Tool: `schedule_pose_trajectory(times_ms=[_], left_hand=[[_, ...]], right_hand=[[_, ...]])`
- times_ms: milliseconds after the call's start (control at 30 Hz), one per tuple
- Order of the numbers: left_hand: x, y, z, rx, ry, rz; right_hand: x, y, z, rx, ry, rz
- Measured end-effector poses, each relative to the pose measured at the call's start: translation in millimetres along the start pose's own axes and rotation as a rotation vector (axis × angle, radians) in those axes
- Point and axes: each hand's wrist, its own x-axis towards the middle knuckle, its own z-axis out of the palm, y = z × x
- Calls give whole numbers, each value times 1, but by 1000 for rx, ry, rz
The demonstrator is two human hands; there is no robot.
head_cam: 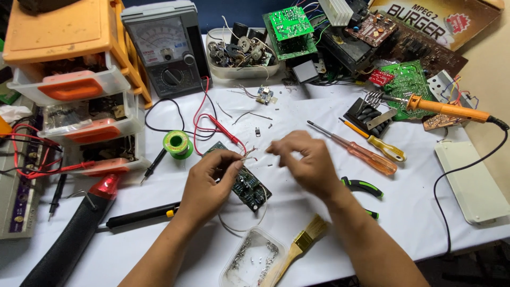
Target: The person uses pliers to cut a wire on a circuit board, then uses a utility knife to scrape and clean the wire ends. They continue to strip and adjust the wires by hand, preparing them for soldering or connection.
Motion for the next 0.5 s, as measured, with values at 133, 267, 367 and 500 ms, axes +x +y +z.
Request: schedule_pose_trajectory(times_ms=[133,267,367,500], left_hand=[[-2,-14,0,-47,16,-48],[-2,-10,0,-85,59,-62],[-4,-7,-1,-86,72,-66],[-5,-6,-4,-73,70,-82]], right_hand=[[-3,-17,-44,-38,62,421],[-16,-33,-80,-187,17,238],[-38,-26,-97,-387,10,194],[-68,-29,-102,-557,17,271]])
